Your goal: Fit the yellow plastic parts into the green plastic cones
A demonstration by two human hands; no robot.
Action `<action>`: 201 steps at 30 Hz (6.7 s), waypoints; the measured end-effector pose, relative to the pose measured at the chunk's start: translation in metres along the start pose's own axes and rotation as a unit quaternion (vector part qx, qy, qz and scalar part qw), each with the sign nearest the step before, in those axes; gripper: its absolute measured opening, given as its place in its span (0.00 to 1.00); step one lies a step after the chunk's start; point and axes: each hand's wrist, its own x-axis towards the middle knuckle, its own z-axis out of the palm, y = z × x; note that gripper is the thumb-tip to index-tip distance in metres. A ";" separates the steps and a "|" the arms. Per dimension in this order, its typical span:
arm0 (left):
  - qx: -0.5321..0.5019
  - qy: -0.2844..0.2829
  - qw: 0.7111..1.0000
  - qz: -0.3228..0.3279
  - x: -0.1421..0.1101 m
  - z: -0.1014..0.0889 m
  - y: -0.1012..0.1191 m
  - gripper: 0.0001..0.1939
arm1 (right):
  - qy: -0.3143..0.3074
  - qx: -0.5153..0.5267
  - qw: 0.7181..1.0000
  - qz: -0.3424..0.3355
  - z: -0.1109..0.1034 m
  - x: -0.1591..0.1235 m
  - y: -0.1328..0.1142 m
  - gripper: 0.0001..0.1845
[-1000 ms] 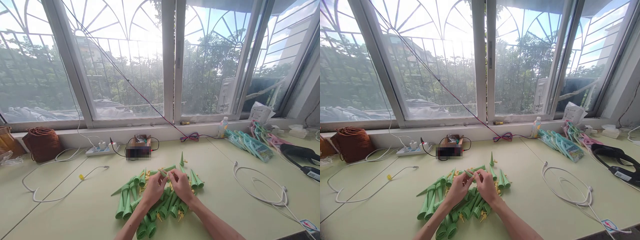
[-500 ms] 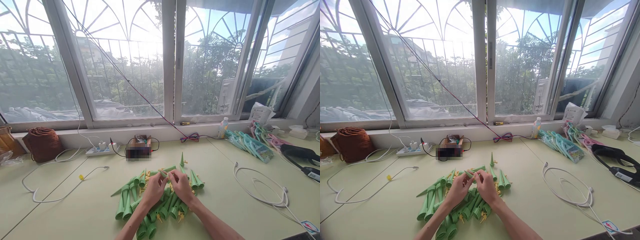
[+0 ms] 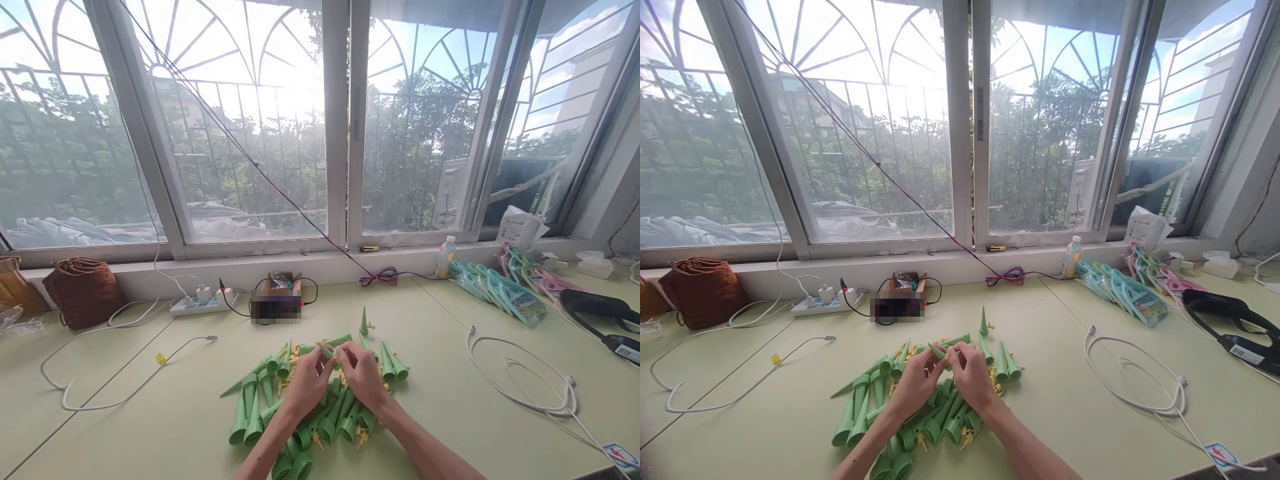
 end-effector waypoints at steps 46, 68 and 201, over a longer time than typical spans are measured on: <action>0.024 0.039 0.998 0.032 0.000 0.000 0.001 0.11 | 0.019 0.003 1.000 0.021 -0.001 0.002 0.000 0.19; -0.253 0.126 0.953 -0.112 0.008 -0.010 0.003 0.23 | 0.037 0.026 0.999 0.012 -0.005 0.001 -0.005 0.17; 0.060 0.058 0.993 0.083 -0.001 0.002 0.001 0.17 | -0.069 -0.416 0.880 0.219 -0.037 0.019 0.027 0.07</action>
